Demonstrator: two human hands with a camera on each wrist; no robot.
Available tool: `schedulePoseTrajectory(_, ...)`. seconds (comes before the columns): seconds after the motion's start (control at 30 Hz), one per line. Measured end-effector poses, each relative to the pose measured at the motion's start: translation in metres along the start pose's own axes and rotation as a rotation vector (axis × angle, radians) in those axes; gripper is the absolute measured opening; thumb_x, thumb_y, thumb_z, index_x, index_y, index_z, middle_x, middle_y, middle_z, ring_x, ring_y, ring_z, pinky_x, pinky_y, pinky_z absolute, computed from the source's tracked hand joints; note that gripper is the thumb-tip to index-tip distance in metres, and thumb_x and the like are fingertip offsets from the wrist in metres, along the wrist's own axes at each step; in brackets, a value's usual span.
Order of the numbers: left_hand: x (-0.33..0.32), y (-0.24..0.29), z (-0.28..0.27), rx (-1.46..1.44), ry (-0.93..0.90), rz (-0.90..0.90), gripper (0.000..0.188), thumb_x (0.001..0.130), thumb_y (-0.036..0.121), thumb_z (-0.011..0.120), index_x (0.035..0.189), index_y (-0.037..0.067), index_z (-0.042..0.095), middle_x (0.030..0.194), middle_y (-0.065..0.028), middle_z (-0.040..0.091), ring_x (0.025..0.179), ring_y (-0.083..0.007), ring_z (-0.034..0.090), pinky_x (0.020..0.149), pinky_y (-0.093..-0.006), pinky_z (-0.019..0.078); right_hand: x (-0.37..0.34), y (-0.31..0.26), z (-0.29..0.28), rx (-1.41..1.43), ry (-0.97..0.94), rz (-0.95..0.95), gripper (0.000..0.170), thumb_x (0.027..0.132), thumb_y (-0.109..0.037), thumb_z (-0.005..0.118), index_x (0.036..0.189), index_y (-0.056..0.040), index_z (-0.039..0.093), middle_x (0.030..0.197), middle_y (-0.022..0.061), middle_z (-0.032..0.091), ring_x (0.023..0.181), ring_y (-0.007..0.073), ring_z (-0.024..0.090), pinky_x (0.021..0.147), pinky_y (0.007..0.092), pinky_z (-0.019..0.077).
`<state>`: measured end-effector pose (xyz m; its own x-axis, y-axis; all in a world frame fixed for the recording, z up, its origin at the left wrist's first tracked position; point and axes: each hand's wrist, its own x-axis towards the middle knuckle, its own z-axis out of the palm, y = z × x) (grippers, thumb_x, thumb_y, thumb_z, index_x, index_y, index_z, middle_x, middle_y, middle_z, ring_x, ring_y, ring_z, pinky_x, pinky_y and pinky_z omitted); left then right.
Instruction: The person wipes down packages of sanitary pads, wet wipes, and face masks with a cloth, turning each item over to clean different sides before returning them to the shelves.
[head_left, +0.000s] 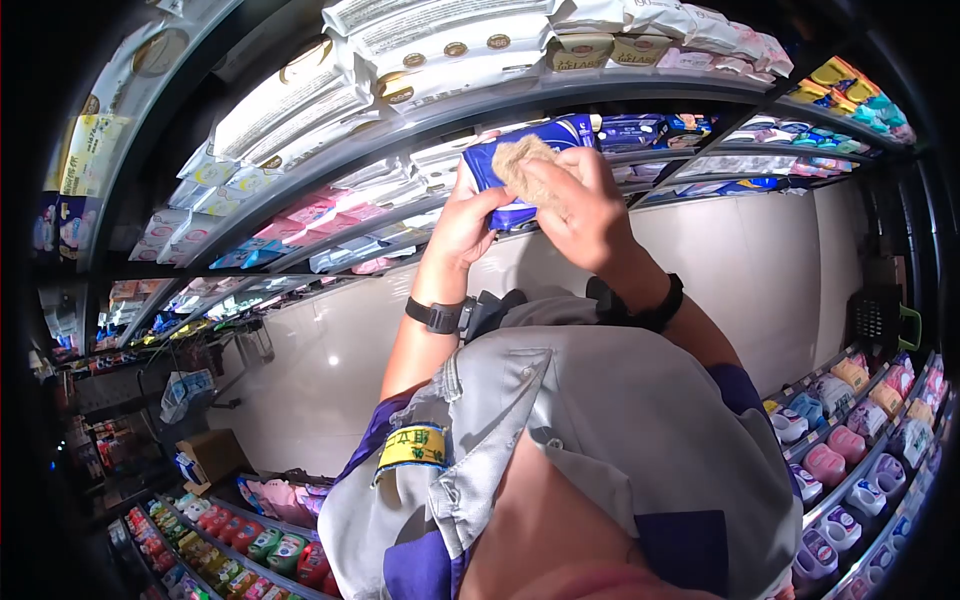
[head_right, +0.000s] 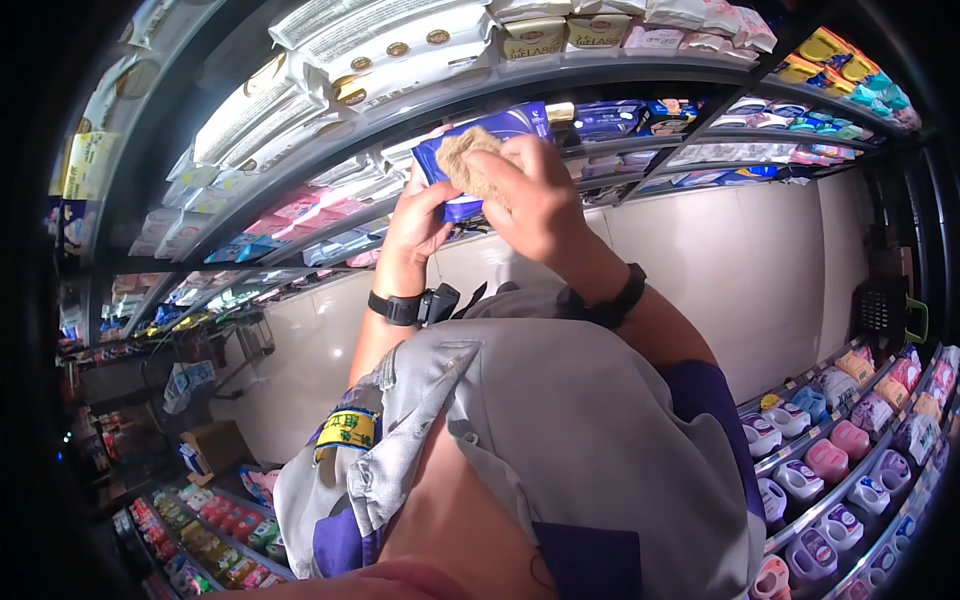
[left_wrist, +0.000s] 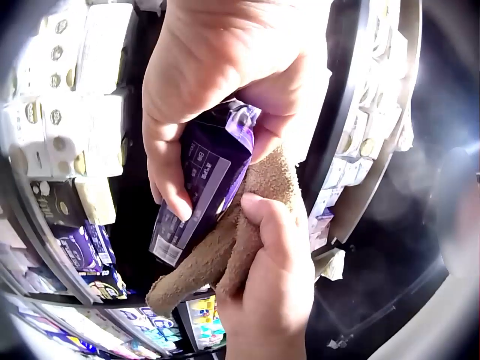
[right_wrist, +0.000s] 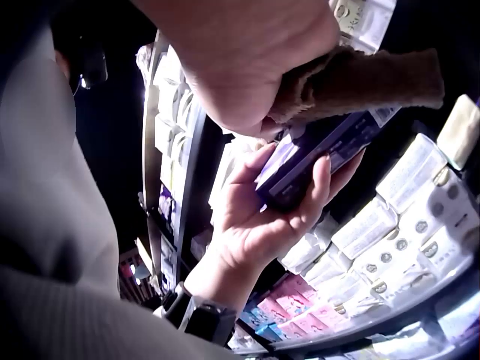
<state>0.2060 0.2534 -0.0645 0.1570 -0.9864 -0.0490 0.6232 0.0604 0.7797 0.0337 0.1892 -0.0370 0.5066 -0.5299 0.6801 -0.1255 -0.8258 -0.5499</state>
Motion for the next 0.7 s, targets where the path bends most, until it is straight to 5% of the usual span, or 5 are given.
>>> schedulePoseTrajectory(0.17, 0.02, -0.026, 0.026, -0.315, 0.118, -0.193, 0.054, 0.092, 0.006, 0.055, 0.142, 0.012, 0.033, 0.13, -0.019, 0.054, 0.113, -0.0384, 0.062, 0.082, -0.0568, 0.0598, -0.005, 0.037, -0.05, -0.059, -0.087, -0.032, 0.046, 0.069, 0.004, 0.066, 0.113, -0.0067, 0.068, 0.099, 0.0148, 0.054, 0.091, 0.0329, 0.057, 0.08, 0.0394, 0.0491)
schedulePoseTrajectory(0.3, 0.038, -0.046, 0.046, -0.283, 0.266, -0.281, 0.043, 0.095, 0.02, 0.059, 0.132, 0.003, 0.045, 0.122, -0.0227, 0.06, 0.107, -0.038, 0.065, 0.082, -0.0558, 0.0602, -0.015, 0.097, -0.087, -0.205, 0.008, 0.004, 0.056, 0.067, 0.005, 0.067, 0.121, -0.0077, 0.057, 0.099, 0.0145, 0.055, 0.088, 0.0341, 0.055, 0.078, 0.0424, 0.0466)
schedulePoseTrajectory(0.33, 0.042, -0.05, 0.05, -0.283, 0.278, -0.305, 0.048, 0.094, 0.022, 0.062, 0.132, -0.001, 0.045, 0.127, -0.0232, 0.057, 0.115, -0.0415, 0.059, 0.092, -0.0625, 0.053, -0.013, 0.098, -0.096, -0.199, 0.014, 0.065, 0.057, 0.067, 0.005, 0.067, 0.121, -0.0079, 0.056, 0.101, 0.0144, 0.055, 0.089, 0.0341, 0.055, 0.079, 0.0426, 0.047)
schedulePoseTrajectory(0.57, 0.07, -0.077, 0.078, -0.382, 0.275, -0.295, 0.034, 0.098, 0.02, 0.053, 0.12, -0.006, 0.05, 0.113, -0.0206, 0.065, 0.093, -0.0333, 0.069, 0.081, -0.0445, 0.0602, -0.025, 0.083, -0.1, -0.031, -0.207, -0.164, 0.046, 0.064, 0.004, 0.067, 0.106, -0.0154, 0.069, 0.108, 0.0079, 0.055, 0.098, 0.0309, 0.055, 0.084, 0.0404, 0.0478)
schedulePoseTrajectory(0.7, 0.076, -0.1, 0.077, -0.461, 0.269, -0.268, 0.035, 0.097, 0.014, 0.052, 0.123, -0.008, 0.046, 0.113, -0.0246, 0.063, 0.1, -0.0344, 0.068, 0.085, -0.0458, 0.0604, -0.027, 0.115, -0.125, -0.066, -0.186, -0.115, 0.041, 0.065, -0.001, 0.07, 0.102, -0.0191, 0.07, 0.106, 0.0041, 0.056, 0.101, 0.0283, 0.055, 0.085, 0.0391, 0.0464)
